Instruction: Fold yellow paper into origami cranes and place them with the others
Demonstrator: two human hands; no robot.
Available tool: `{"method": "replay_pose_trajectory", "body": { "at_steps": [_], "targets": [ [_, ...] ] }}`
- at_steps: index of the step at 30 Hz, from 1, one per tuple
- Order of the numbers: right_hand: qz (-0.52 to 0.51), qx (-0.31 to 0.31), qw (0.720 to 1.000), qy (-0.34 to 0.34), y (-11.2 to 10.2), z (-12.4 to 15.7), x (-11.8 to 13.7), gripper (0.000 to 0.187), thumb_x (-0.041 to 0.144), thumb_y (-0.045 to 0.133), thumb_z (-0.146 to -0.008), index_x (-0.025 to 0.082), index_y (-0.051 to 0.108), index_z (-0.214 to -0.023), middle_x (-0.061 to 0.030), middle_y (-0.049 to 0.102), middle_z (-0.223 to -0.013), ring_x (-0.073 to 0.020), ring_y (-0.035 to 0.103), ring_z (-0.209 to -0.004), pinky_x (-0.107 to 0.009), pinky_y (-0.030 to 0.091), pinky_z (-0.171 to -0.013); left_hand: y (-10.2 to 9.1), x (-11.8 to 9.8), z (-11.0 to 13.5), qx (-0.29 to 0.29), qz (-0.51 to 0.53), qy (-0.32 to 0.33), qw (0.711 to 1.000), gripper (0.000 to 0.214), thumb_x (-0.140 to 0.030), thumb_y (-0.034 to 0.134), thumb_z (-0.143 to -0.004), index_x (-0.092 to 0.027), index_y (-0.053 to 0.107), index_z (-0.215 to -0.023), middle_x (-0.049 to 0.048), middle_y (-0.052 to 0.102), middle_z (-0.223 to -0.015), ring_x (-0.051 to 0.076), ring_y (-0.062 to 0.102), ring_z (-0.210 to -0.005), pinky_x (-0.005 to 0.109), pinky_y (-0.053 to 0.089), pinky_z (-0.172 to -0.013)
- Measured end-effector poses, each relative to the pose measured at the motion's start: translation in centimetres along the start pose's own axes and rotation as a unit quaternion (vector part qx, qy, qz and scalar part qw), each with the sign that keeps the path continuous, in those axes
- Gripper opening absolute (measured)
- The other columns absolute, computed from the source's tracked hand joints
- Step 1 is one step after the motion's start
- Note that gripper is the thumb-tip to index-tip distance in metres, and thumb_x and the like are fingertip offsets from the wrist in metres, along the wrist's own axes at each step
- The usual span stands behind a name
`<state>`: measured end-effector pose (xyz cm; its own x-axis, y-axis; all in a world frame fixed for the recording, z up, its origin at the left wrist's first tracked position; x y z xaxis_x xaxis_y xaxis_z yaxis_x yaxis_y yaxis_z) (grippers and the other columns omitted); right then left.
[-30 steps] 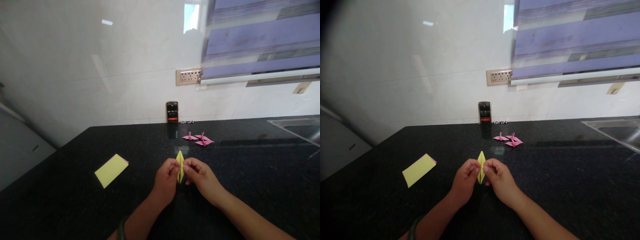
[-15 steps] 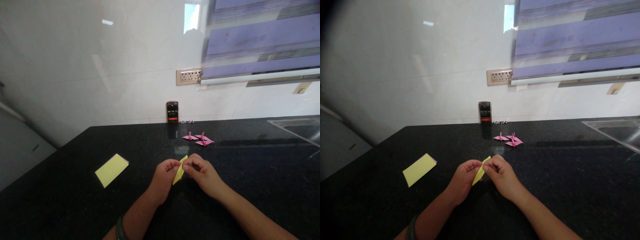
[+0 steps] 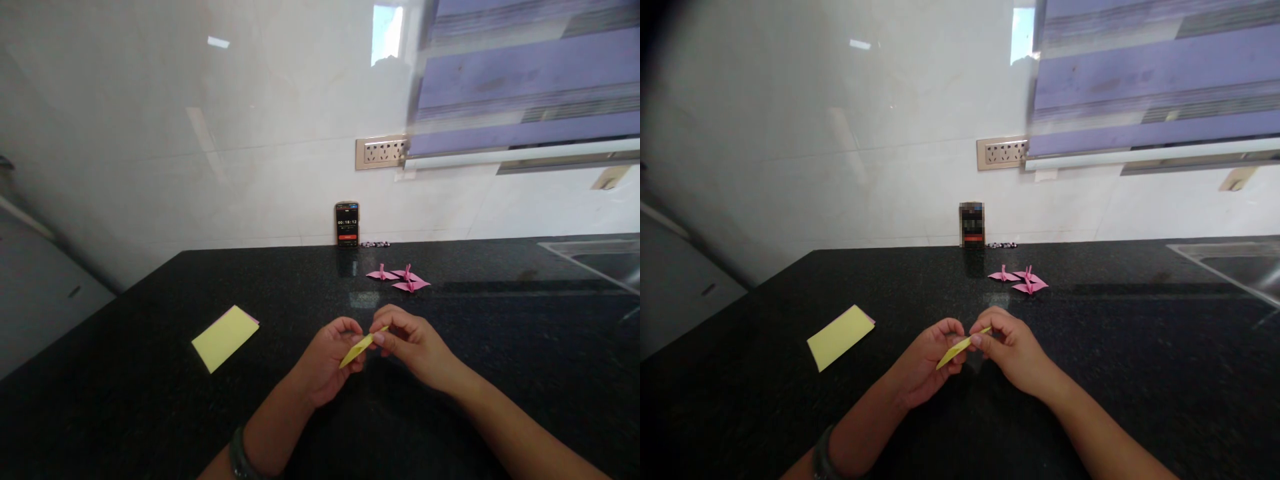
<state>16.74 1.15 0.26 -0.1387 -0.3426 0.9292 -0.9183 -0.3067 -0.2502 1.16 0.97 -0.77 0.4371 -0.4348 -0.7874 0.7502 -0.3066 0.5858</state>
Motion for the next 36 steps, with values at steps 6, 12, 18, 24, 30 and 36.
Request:
{"method": "replay_pose_trajectory", "body": {
  "at_steps": [6, 12, 18, 24, 30, 36],
  "targets": [
    [0.043, -0.071, 0.997, -0.01, 0.1, -0.2, -0.4, 0.014, 0.026, 0.05, -0.078, 0.016, 0.054, -0.069, -0.0014, 0.048, -0.074, -0.011, 0.048, -0.061, -0.023, 0.042, -0.054, -0.3, -0.3, -0.1, -0.031, -0.001, 0.009, 0.999, 0.011, -0.006, 0.056, -0.064, -0.009, 0.058, -0.074, 0.0048, 0.06, -0.069, 0.008, 0.055, -0.059, 0.019, 0.044, -0.06],
    [0.083, -0.12, 0.989, 0.003, 0.4, -0.1, -0.6, 0.013, 0.026, 0.049, -0.079, 0.017, 0.053, -0.07, -0.0005, 0.048, -0.071, -0.0115, 0.048, -0.06, -0.024, 0.04, -0.054, 0.1, -0.6, 0.1, -0.071, -0.044, 0.08, 0.993, 0.013, -0.02, 0.059, -0.066, -0.009, 0.063, -0.072, 0.0062, 0.062, -0.072, 0.012, 0.056, -0.065, 0.025, 0.044, -0.066],
    [0.127, -0.134, 0.983, -0.014, 0.6, 0.0, -0.4, 0.012, 0.026, 0.05, -0.078, 0.018, 0.055, -0.071, -0.0007, 0.05, -0.07, -0.0131, 0.048, -0.064, -0.024, 0.038, -0.057, 0.1, -0.5, 0.2, -0.123, -0.25, 0.109, 0.954, 0.019, -0.023, 0.065, -0.06, -0.009, 0.064, -0.073, 0.0022, 0.06, -0.056, 0.01, 0.051, -0.051, 0.021, 0.04, -0.051],
    [0.066, -0.07, 0.994, 0.056, 0.7, 0.1, 0.0, 0.012, 0.03, 0.051, -0.076, 0.018, 0.055, -0.077, 0.0005, 0.052, -0.064, -0.0115, 0.048, -0.055, -0.021, 0.038, -0.049, 0.2, -0.5, 0.2, -0.116, -0.257, 0.108, 0.953, 0.022, -0.025, 0.064, -0.062, -0.012, 0.062, -0.078, 0.0032, 0.061, -0.065, 0.012, 0.054, -0.055, 0.023, 0.043, -0.053],
    [0.033, -0.073, 0.994, 0.078, 1.0, 0.2, 0.3, 0.011, 0.028, 0.054, -0.073, 0.018, 0.056, -0.072, 0.0017, 0.052, -0.059, -0.0105, 0.048, -0.051, -0.021, 0.038, -0.046, 0.1, -0.7, 0.4, -0.109, -0.324, 0.171, 0.924, 0.014, -0.026, 0.061, -0.065, -0.014, 0.062, -0.072, 0.0017, 0.059, -0.061, 0.011, 0.053, -0.054, 0.021, 0.041, -0.051],
    [-0.019, -0.06, 0.995, 0.076, 0.9, 0.2, 0.5, 0.012, 0.028, 0.056, -0.073, 0.016, 0.056, -0.075, 0.0012, 0.054, -0.063, -0.0093, 0.048, -0.054, -0.02, 0.039, -0.048, 0.6, -0.9, 0.6, -0.123, -0.284, 0.161, 0.937, 0.022, -0.023, 0.062, -0.064, -0.014, 0.054, -0.082, -0.0027, 0.054, -0.05, 0.009, 0.05, -0.042, 0.021, 0.042, -0.043]
  ]
}}
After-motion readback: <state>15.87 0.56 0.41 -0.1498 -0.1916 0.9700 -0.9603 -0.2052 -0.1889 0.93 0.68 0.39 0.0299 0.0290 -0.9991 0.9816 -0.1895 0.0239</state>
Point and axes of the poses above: each hand's wrist, its own z-axis away from the middle knuckle, its own y-axis out of the palm, x = y × z, the point moved 1 cm from there along -z, towards the middle knuckle
